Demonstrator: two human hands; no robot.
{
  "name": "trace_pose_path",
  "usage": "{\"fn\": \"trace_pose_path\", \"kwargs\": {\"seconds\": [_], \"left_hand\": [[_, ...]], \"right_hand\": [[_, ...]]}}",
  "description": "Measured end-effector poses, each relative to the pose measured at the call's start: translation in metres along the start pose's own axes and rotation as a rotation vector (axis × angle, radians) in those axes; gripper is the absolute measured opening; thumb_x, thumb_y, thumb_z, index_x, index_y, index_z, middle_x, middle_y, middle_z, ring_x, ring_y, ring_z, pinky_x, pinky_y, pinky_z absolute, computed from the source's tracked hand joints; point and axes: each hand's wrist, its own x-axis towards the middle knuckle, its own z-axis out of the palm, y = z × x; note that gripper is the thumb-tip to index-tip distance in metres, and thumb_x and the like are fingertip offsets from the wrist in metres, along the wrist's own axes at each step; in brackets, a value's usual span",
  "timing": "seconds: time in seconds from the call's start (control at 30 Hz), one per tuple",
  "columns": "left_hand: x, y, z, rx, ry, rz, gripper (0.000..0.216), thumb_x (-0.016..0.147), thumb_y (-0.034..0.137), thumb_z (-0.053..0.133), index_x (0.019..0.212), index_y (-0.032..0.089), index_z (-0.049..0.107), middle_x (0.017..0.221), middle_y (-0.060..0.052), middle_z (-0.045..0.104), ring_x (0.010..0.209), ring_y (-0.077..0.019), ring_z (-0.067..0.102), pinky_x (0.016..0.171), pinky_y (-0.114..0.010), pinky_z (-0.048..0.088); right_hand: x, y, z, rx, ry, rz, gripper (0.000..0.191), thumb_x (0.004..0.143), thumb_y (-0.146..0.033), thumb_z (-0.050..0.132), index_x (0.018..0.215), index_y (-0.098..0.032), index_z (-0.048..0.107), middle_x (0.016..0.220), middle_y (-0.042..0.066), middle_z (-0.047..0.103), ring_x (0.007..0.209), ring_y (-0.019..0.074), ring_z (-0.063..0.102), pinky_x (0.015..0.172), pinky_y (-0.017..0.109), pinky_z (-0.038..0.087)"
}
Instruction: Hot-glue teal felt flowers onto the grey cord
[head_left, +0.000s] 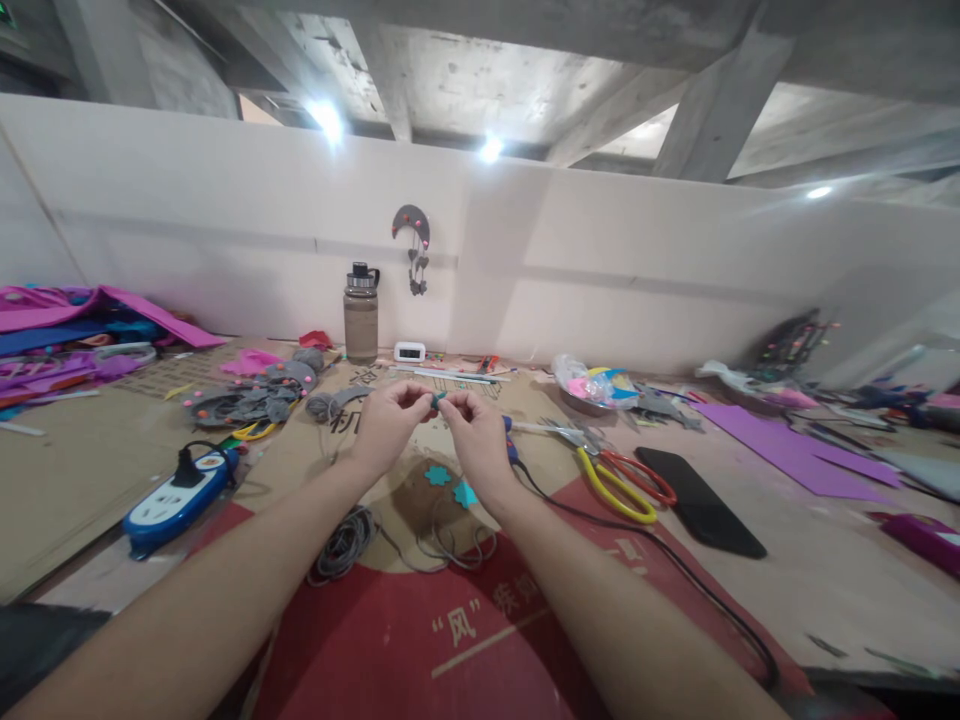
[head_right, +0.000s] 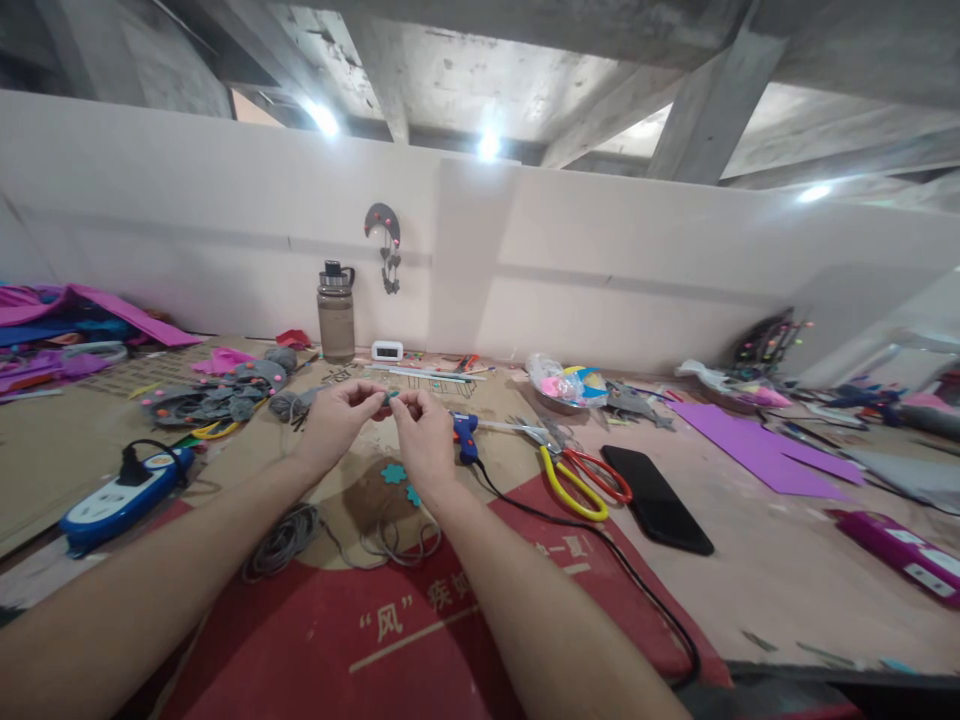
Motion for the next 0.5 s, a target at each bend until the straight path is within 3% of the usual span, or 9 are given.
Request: {"fn": "trace_pose_path", "kwargs": {"seconds": [0.5], "left_hand": [[0.0018, -0.0030, 0.0003, -0.052, -0.063, -0.039, 0.018, 0.073, 0.030, 0.058, 0.076, 0.013, 0.065, 0.067, -0.003, 0.065, 0.061, -0.0133, 0.060, 0.061, -0.026, 0.049]], "right_hand": [[0.0034, 0.0032, -0.0011, -0.025, 0.012, 0.055, 0.023, 0.073, -0.039, 0.058, 0.072, -0.016, 0.062, 0.063, 0.000, 0.060, 0.058, 0.0120, 0.049, 0.055, 0.024, 0.037]]}}
